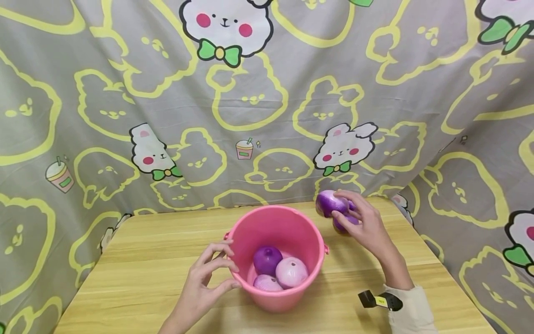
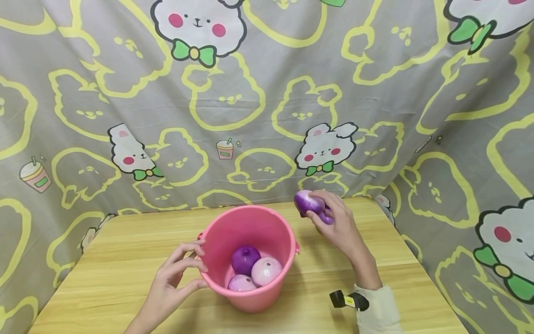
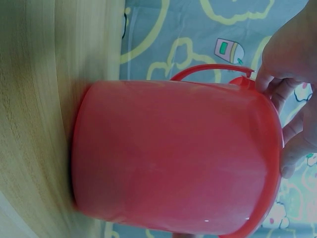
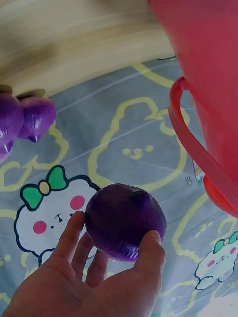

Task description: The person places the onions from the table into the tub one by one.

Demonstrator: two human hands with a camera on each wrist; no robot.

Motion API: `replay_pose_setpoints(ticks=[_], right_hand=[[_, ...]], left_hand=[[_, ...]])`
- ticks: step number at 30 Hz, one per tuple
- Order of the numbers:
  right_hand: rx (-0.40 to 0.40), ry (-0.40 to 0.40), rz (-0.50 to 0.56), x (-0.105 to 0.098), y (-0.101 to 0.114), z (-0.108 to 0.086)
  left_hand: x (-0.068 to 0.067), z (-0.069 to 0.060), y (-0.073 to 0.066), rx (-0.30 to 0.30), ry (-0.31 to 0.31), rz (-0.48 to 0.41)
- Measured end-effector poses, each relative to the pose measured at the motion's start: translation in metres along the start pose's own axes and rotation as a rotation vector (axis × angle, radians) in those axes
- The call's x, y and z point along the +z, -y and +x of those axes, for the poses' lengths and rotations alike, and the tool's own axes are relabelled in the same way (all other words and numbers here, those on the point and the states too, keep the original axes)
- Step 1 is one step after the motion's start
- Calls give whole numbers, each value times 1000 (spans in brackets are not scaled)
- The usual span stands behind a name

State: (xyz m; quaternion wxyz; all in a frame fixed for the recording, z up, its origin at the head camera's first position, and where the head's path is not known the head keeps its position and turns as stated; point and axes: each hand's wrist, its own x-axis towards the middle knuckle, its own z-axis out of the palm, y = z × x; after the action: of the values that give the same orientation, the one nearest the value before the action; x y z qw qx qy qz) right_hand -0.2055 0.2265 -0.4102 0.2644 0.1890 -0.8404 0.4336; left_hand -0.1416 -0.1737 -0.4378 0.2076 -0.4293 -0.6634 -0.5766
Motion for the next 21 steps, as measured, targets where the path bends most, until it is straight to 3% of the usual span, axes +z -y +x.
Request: replay_pose_setpoints(ticks=[5, 13, 21], right_hand=[[-9, -7, 7, -3, 17, 1], [-65, -14, 17, -5, 7, 1], [-103, -30, 3, -11, 16, 1]], left_hand=[[0, -2, 1, -12, -1, 1], [0, -1, 0, -5, 0, -3], [0, -1, 0, -2, 2, 5]])
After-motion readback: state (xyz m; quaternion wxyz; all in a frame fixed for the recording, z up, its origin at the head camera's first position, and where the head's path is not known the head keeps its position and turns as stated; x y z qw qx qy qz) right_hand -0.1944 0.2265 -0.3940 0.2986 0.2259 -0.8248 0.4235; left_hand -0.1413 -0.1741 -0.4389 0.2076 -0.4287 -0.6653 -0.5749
